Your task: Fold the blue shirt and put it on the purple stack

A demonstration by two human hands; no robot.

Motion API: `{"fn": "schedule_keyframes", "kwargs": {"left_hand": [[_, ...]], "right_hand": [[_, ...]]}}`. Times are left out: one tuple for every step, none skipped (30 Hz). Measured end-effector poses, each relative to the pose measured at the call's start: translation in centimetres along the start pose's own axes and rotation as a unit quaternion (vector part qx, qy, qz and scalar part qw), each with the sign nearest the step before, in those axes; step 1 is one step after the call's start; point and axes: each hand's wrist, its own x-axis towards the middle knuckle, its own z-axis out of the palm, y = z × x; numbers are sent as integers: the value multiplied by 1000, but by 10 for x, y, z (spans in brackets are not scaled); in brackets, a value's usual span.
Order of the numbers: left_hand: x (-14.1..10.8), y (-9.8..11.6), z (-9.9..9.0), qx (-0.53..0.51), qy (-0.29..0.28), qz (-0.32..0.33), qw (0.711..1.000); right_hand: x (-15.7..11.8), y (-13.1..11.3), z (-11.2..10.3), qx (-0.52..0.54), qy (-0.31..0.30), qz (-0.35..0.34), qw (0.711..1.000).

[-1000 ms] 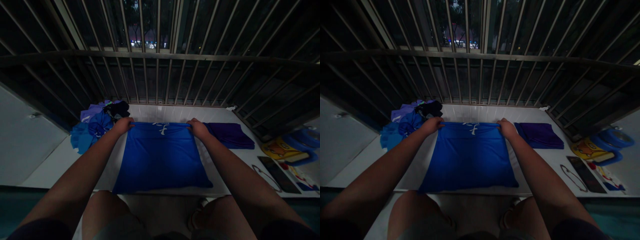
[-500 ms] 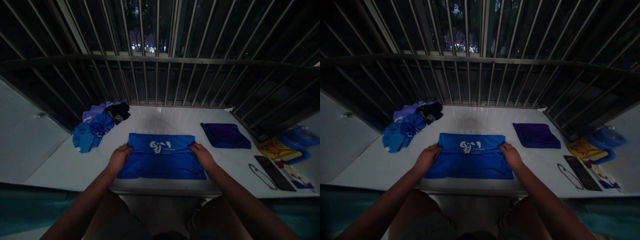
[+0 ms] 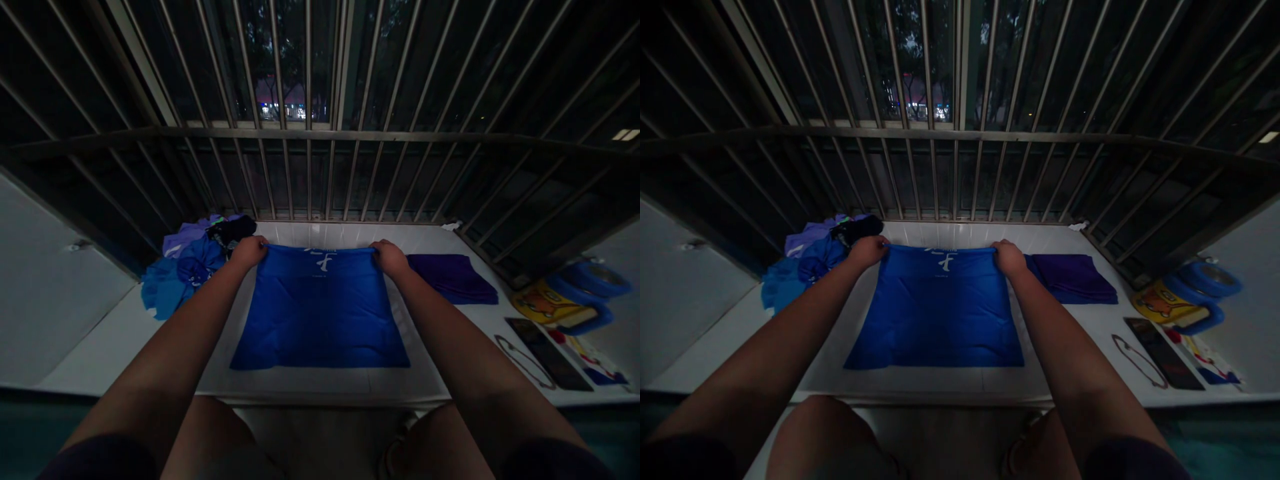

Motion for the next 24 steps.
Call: {"fn": "schedule_keyframes", "kwargs": {"left_hand": [[6,0,-1,-1,6,-4,1000],[8,0,-1,-3,11,-7,1000],[7,-1,1,-4,14,-6,1000],[2,-3,4,-6,17,-3,1000],[-8,-5,9,-8,17,2,1000],[-20,-9,15,-10,18,10,1000],[-36,-14,22,-14,20,21,999],[-53,-20,31,-17,22,34,999],[-73,-26,41,-20,23,52,998],[-93,-32,51,-18,20,69,997],[-113,-38,62,-8,9,83,996],[-131,-43,72,6,-4,92,996],[-148,-46,80,20,-12,94,995],[-163,-49,88,32,-15,95,995],[-175,-50,94,41,-10,95,995],[-185,-50,98,45,3,94,995],[-193,-49,102,46,19,96,994],[-200,-48,104,44,34,101,993],[-206,-46,107,38,46,109,992],[-213,-45,110,30,51,119,991],[-219,-43,113,22,49,132,990],[-227,-42,116,16,41,144,989],[-236,-42,120,14,31,152,988],[-245,-42,124,17,22,157,987]], "right_hand": [[6,1,0,1,8,5,1000],[8,2,1,3,15,8,1000],[6,3,3,6,21,6,1000],[2,4,6,10,25,1,1000],[-7,5,10,15,28,-9,999],[-18,7,15,21,29,-21,999],[-32,8,21,27,28,-34,999],[-48,10,28,32,24,-47,998],[-65,12,36,36,18,-61,997],[-83,14,44,38,9,-75,996],[-100,16,52,40,-1,-90,995],[-116,19,59,40,-10,-102,994],[-129,21,67,40,-16,-112,993],[-141,24,73,37,-18,-120,992],[-149,26,79,33,-16,-126,991],[-156,28,83,28,-10,-130,991],[-161,30,87,22,-5,-133,991],[-165,31,89,18,0,-138,990],[-168,31,92,17,2,-143,990],[-172,31,94,19,4,-145,989],[-175,31,95,24,6,-147,989],[-179,31,97,29,8,-148,988],[-185,31,98,33,10,-148,988],[-190,31,99,35,12,-146,989]]}}
